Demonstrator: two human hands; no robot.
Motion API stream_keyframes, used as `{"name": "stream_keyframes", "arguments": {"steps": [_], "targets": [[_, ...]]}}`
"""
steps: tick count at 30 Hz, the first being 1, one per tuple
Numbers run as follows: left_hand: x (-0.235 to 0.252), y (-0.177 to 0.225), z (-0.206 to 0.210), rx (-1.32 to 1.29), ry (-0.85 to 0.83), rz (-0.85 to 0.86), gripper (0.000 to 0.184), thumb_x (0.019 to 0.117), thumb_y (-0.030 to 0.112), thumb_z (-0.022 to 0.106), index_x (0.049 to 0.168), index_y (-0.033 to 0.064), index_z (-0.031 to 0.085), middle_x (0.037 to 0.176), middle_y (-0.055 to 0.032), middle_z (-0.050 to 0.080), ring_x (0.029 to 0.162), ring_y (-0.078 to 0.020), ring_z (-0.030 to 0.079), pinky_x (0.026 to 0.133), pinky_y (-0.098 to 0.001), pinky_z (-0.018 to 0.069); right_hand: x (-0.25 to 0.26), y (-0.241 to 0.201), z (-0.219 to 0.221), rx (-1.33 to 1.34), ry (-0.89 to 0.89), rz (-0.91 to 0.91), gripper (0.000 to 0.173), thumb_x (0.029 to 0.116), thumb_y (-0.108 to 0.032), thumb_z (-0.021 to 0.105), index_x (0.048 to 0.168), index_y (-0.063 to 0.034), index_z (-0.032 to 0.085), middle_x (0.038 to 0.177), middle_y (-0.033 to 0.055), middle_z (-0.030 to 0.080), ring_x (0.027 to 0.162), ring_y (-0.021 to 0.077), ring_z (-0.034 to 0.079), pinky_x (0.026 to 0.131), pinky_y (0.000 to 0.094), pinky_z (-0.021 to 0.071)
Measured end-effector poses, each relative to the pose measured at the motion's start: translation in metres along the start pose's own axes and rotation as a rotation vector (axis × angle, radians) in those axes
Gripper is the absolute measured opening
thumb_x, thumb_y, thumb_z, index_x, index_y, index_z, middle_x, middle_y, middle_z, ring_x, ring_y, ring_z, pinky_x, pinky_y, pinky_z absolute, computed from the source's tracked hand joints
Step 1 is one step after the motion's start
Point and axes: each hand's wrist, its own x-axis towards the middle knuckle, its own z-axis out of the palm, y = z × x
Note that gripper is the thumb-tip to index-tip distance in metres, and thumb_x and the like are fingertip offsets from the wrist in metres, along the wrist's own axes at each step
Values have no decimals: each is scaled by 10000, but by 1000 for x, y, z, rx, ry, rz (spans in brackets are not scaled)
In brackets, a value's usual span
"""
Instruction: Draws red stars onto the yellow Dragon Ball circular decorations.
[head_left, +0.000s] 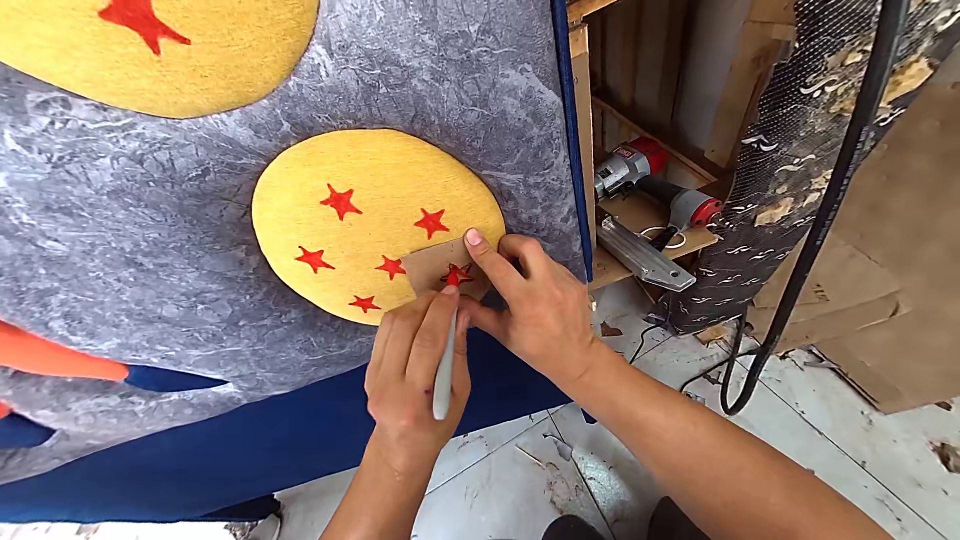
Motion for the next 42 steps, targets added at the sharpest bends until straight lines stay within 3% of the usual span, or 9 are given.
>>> {"name": "stream_keyframes", "arguments": {"steps": [19, 28, 39, 42], "targets": [[1, -5, -8, 3, -86, 23, 232, 979, 94, 671, 1190, 8, 714, 1083, -148, 710, 997, -218, 686, 846, -325, 577, 3, 2, 4, 3, 48, -4, 615, 894, -490, 753, 1435, -225, 628, 1050, 105, 634, 811, 217, 625, 588, 326, 502], [3, -5, -7, -22, -61, 9, 235, 979, 86, 675, 1199, 13, 712, 1119, -138, 716, 1034, -206, 688, 877, -320, 575, 2, 1, 5, 6, 54, -6, 614, 898, -513, 748, 1428, -224, 636, 1048, 103, 636, 812, 214, 626, 593, 321, 503], [-3, 5, 3, -7, -40, -12, 226, 980, 87, 668, 1186, 3, 708, 1085, -147, 712, 1003, -225, 689, 854, -339, 581, 1, 1, -1, 23, -5, -14, 621, 906, -428, 744, 1468, -208, 596, 1096, 116, 625, 848, 232, 631, 599, 336, 510], [-1, 3, -2, 7, -23, -49, 228, 987, 108, 676, 1190, 11, 709, 1081, -144, 719, 1005, -223, 697, 859, -354, 585, 1, 0, 0, 14, 14, -7, 623, 904, -470, 756, 1453, -212, 611, 1088, 111, 632, 841, 228, 633, 598, 334, 512]]}}
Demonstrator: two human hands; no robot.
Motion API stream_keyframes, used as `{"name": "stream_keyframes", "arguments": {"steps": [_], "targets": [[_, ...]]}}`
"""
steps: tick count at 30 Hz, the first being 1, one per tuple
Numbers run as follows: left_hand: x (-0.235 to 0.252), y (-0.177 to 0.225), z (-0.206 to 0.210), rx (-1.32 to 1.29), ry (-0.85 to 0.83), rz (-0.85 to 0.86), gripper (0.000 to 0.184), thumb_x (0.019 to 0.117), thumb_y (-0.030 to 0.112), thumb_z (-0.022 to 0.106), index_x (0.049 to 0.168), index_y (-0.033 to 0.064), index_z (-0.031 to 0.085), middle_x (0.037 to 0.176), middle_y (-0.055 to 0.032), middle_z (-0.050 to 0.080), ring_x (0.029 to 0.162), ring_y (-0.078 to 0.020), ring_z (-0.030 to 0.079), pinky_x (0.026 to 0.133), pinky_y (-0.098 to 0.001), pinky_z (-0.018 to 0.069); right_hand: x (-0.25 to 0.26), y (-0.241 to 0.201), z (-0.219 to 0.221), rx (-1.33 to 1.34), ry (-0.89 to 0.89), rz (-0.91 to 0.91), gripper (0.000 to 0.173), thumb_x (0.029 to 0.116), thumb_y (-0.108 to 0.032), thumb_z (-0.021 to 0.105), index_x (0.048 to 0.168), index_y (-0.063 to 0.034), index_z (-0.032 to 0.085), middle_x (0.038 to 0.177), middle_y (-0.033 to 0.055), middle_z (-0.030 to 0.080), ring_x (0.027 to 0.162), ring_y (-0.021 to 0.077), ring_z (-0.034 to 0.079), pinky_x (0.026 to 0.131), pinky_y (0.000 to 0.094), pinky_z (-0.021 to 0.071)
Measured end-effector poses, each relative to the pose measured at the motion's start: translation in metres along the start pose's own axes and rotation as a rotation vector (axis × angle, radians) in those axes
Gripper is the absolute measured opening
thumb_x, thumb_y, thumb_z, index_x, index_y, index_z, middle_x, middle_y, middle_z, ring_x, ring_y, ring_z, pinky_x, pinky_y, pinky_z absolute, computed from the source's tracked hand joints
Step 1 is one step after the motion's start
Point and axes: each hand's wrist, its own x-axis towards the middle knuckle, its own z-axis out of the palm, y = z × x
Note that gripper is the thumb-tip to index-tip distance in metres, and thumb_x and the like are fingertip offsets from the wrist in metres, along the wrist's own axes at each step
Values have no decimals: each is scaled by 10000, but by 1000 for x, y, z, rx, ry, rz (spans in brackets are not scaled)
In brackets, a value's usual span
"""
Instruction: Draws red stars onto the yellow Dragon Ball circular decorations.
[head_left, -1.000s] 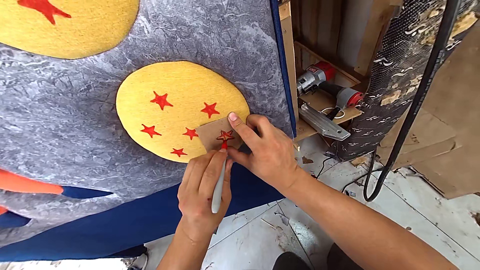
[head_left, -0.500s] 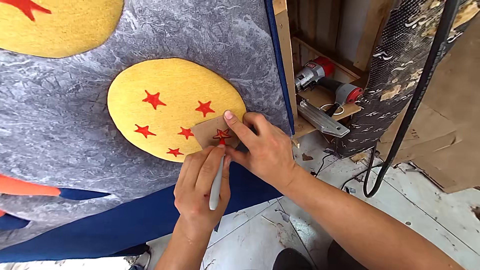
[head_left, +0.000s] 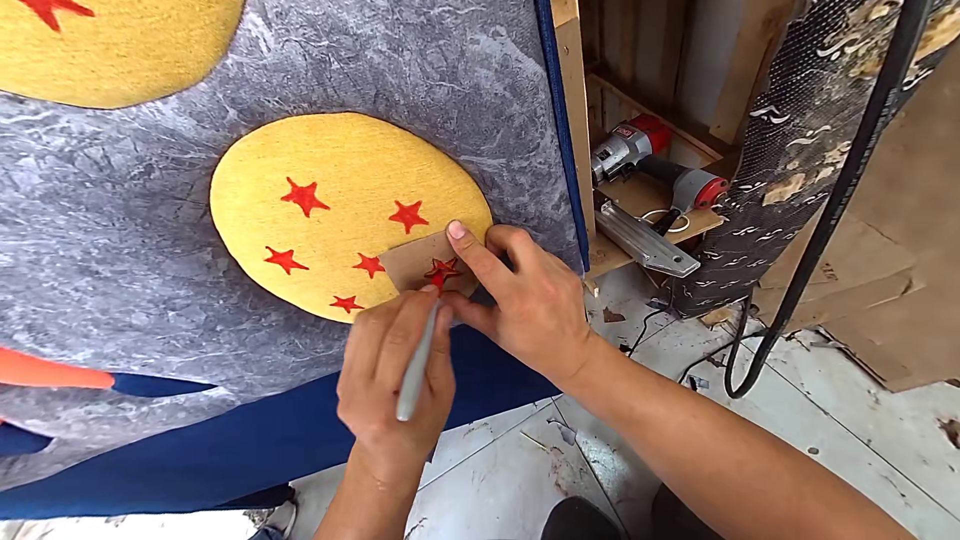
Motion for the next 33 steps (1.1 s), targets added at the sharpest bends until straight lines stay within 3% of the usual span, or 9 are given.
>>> {"name": "stream_keyframes", "arguments": {"steps": [4, 13, 16, 26, 30, 33], "targets": [[-3, 6, 6, -16, -19, 12, 229, 988, 109, 664, 1194, 17, 707, 1091, -141, 714, 1004, -221, 689, 852, -345, 580, 0, 1, -2, 28, -34, -1, 642, 889, -417, 760, 1473, -210, 591, 1113, 121, 621, 859, 238, 631, 613, 340, 517], [-1, -2, -2, -12, -11, -10, 240, 986, 118, 680, 1203, 21, 712, 1097, -136, 716, 1015, -210, 693, 861, -342, 583, 0, -1, 1, 1, -1, 6, 624, 906, -479, 752, 1454, -217, 610, 1088, 110, 628, 833, 226, 627, 597, 332, 505], [-2, 2, 4, -39, -26, 17, 242, 986, 108, 668, 1207, 18, 707, 1101, -139, 712, 1024, -212, 689, 871, -334, 582, 0, 0, -1, 16, -23, 1, 626, 902, -422, 746, 1471, -212, 593, 1110, 120, 622, 851, 236, 630, 607, 339, 512], [1, 0, -2, -33, 28, -39, 231, 980, 90, 675, 1193, 11, 719, 1090, -141, 720, 1004, -197, 699, 853, -328, 589, 0, -1, 2, -5, 23, 7, 626, 890, -484, 766, 1436, -212, 626, 1075, 105, 633, 822, 218, 628, 595, 328, 505], [0, 4, 10, -56, 43, -24, 232, 984, 99, 674, 1192, 5, 710, 1086, -139, 703, 1004, -191, 685, 853, -311, 578, -1, 1, 0, 6, -8, -3, 598, 943, -491, 692, 1464, -212, 601, 1091, 116, 621, 840, 228, 626, 602, 331, 504], [-1, 0, 5, -71, 46, -40, 238, 978, 100, 687, 1197, 13, 721, 1095, -128, 714, 1008, -176, 694, 857, -301, 584, 0, 0, 0, -5, 2, 6, 614, 917, -491, 734, 1452, -216, 612, 1077, 106, 623, 830, 219, 625, 594, 324, 500]]}}
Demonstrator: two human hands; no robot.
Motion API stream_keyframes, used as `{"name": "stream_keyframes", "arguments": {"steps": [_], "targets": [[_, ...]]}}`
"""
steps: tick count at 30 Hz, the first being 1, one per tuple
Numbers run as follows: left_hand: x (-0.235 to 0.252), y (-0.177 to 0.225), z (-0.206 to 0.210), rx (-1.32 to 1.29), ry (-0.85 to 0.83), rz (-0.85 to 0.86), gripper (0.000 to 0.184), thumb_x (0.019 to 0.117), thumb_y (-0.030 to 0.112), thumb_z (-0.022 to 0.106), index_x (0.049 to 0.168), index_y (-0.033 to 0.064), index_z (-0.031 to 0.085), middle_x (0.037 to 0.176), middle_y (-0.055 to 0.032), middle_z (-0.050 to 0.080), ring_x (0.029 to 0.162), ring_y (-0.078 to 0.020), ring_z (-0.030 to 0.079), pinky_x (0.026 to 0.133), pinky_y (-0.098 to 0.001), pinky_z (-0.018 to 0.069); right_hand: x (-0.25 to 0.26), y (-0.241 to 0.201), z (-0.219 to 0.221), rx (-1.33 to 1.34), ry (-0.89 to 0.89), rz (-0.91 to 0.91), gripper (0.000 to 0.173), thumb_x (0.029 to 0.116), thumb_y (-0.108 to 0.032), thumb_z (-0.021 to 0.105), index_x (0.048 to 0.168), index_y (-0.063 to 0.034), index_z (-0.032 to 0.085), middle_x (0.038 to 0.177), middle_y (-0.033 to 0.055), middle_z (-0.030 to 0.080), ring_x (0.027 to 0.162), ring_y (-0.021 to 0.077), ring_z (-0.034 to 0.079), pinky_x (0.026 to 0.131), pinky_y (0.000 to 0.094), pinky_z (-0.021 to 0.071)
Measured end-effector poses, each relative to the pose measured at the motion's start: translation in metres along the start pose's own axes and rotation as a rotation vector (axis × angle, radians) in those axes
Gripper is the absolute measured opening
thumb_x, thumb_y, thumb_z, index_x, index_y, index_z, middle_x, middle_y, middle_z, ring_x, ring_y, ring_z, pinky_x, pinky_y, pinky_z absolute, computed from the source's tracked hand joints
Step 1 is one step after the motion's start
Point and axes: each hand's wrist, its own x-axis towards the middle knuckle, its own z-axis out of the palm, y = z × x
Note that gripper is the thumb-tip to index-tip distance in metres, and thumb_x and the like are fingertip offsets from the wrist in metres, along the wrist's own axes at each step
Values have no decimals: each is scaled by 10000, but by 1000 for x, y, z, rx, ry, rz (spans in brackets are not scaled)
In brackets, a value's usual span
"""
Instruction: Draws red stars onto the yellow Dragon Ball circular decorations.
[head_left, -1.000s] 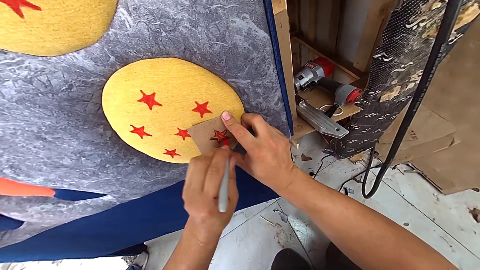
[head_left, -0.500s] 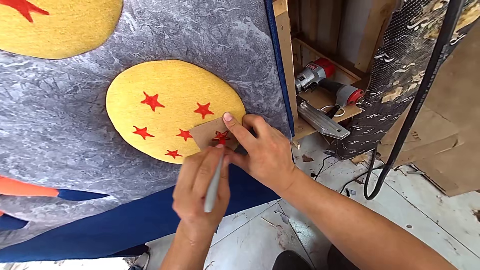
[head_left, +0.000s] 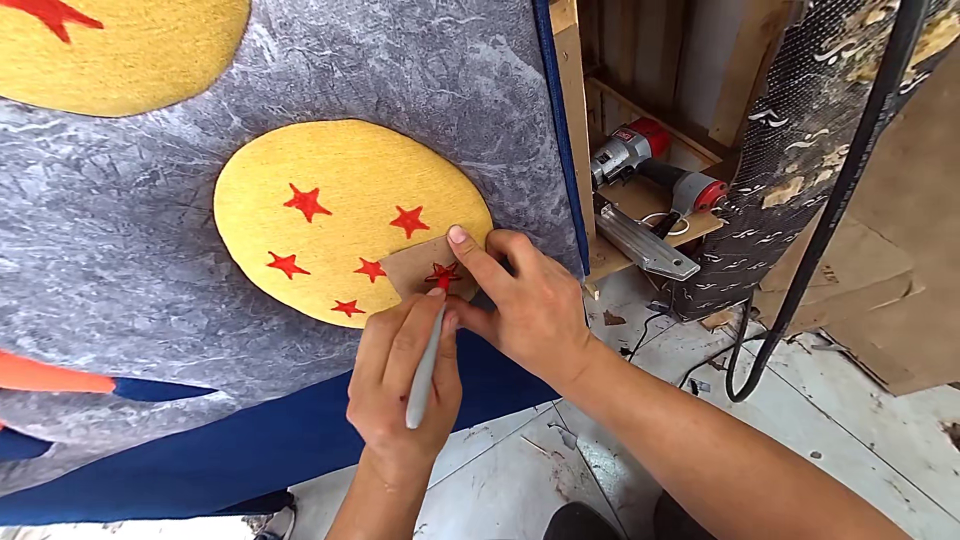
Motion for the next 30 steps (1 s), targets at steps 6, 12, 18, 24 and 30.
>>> {"name": "stream_keyframes", "arguments": {"steps": [6, 12, 18, 24, 30], "targets": [[4, 2, 7, -19, 20, 26, 235, 984, 106, 677, 1198, 16, 710, 1096, -124, 704, 1008, -187, 687, 858, -315, 585, 1, -1, -4, 24, -20, -2, 625, 921, -462, 725, 1484, -232, 583, 1117, 114, 614, 853, 230, 617, 608, 339, 500], [1, 3, 6, -18, 23, 4, 234, 987, 119, 676, 1194, 16, 710, 1091, -130, 704, 1007, -187, 687, 855, -316, 584, 1, 0, -3, 12, -12, -3, 617, 929, -477, 713, 1480, -230, 586, 1112, 112, 618, 844, 226, 620, 601, 334, 502], [2, 1, -3, 17, 11, -10, 236, 983, 99, 671, 1196, 8, 717, 1089, -139, 713, 997, -183, 693, 850, -314, 584, 2, -1, -3, 3, -3, 2, 631, 904, -469, 754, 1465, -227, 599, 1088, 105, 616, 829, 220, 615, 588, 327, 497], [6, 1, -5, 14, -19, 14, 233, 984, 100, 677, 1200, 18, 712, 1094, -134, 716, 1008, -199, 697, 856, -332, 590, 1, -3, -3, -2, -15, 8, 636, 904, -472, 750, 1470, -227, 596, 1111, 111, 622, 850, 226, 621, 614, 337, 505], [7, 1, -7, 70, -31, 64, 246, 976, 76, 674, 1211, 13, 709, 1096, -149, 708, 1005, -208, 686, 848, -316, 572, 1, -3, -3, 10, -14, 9, 634, 909, -473, 745, 1475, -234, 591, 1102, 108, 613, 845, 224, 615, 601, 333, 497]]}}
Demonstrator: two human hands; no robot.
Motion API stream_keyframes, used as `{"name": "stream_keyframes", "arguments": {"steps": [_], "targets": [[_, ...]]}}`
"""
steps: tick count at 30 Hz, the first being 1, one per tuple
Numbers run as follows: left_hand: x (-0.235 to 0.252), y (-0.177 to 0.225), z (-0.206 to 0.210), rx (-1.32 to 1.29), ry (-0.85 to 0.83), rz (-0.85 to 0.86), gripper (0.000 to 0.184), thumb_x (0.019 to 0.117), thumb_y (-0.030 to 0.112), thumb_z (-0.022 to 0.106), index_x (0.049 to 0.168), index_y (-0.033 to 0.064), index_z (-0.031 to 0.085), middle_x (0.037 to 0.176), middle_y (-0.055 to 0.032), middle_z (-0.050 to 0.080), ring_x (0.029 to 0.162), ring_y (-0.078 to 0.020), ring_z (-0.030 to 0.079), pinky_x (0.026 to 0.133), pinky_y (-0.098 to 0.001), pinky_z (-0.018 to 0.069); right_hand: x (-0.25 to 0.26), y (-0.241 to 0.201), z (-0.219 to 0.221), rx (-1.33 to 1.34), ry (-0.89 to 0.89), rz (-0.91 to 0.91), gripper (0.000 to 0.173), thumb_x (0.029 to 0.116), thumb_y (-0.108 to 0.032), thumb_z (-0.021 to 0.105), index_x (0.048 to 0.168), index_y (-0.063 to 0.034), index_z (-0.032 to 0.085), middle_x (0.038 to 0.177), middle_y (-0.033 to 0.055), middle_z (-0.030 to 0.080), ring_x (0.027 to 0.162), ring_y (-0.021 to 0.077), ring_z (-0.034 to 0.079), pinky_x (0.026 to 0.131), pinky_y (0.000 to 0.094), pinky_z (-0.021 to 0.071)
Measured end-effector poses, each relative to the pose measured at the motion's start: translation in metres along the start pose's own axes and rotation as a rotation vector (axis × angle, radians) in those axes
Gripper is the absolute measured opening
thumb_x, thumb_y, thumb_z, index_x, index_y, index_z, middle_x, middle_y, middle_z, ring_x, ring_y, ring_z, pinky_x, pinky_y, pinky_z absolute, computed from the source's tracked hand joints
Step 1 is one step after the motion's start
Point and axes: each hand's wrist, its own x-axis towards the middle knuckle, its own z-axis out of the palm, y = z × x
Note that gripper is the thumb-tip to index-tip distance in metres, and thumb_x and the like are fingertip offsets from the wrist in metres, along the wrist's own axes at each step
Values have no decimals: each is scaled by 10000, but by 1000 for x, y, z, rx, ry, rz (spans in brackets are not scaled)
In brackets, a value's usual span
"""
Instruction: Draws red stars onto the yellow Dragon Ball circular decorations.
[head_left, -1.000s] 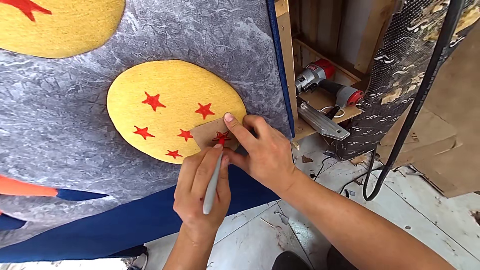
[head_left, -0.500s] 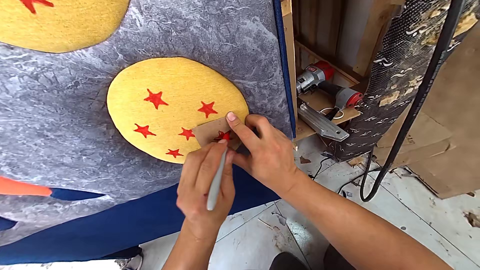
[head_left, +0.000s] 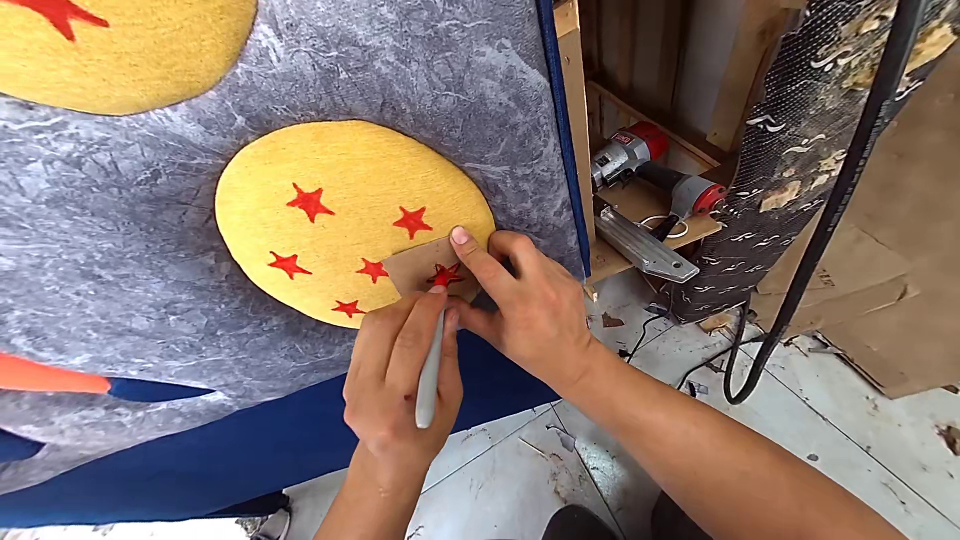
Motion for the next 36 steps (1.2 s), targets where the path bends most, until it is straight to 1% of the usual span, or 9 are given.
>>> {"name": "stream_keyframes", "arguments": {"steps": [4, 11, 16, 20, 23, 27, 29, 33, 36], "targets": [[-2, 0, 0, 30, -14, 16, 273, 980, 71, 666, 1245, 17, 699, 1125, -162, 702, 1027, -235, 684, 867, -338, 572, -2, 2, 3, -14, 14, -10, 632, 905, -492, 747, 1456, -215, 608, 1086, 110, 622, 827, 222, 625, 595, 329, 503], [2, 1, 1, 25, -4, 20, 248, 979, 73, 671, 1216, 8, 705, 1110, -161, 701, 1014, -226, 683, 859, -337, 571, -2, 2, 3, -10, 9, -1, 629, 912, -494, 738, 1461, -219, 603, 1094, 111, 622, 838, 223, 625, 602, 331, 502], [-11, 0, -2, 10, -48, -14, 247, 978, 92, 673, 1212, 22, 709, 1088, -143, 706, 988, -206, 684, 834, -316, 574, 0, 1, 1, -6, 11, 4, 623, 905, -454, 753, 1466, -232, 600, 1100, 110, 617, 832, 222, 612, 594, 326, 489], [-6, 1, -4, 32, -43, -4, 255, 982, 80, 666, 1224, 8, 704, 1104, -158, 699, 1008, -218, 680, 854, -322, 567, -2, 0, 3, 1, 6, 5, 630, 903, -478, 755, 1460, -222, 606, 1087, 106, 623, 828, 220, 621, 596, 324, 495], [-6, 2, -5, 27, -74, -16, 232, 976, 93, 672, 1187, 10, 717, 1074, -145, 714, 983, -205, 685, 826, -313, 570, -1, 1, 2, 4, 12, 0, 626, 895, -454, 765, 1455, -221, 611, 1077, 106, 619, 821, 220, 618, 582, 322, 492], [-8, 1, -5, 8, -63, -20, 243, 977, 87, 673, 1203, 5, 711, 1094, -150, 709, 1000, -208, 685, 849, -316, 571, -1, 0, 3, -4, 16, -5, 619, 902, -470, 756, 1453, -225, 613, 1076, 105, 622, 814, 219, 618, 581, 323, 490], [-12, 2, -4, 0, -55, -41, 238, 975, 85, 673, 1198, 14, 716, 1097, -144, 713, 1000, -201, 687, 845, -311, 573, 0, 0, 1, 6, 10, 5, 620, 895, -441, 765, 1457, -230, 610, 1085, 112, 614, 823, 227, 607, 585, 327, 478], [-6, 2, 3, -29, 0, -47, 232, 984, 94, 669, 1196, 13, 714, 1092, -140, 709, 1011, -190, 689, 855, -308, 579, 1, 1, 1, 1, 9, -3, 616, 911, -471, 745, 1463, -236, 605, 1099, 117, 617, 830, 226, 609, 595, 330, 482], [-6, 2, 7, -55, -29, -28, 237, 985, 111, 673, 1203, 24, 709, 1106, -124, 711, 1022, -197, 687, 863, -326, 584, 0, 2, -2, 19, -26, -8, 632, 917, -447, 717, 1494, -233, 571, 1140, 129, 616, 857, 238, 618, 611, 345, 501]]}}
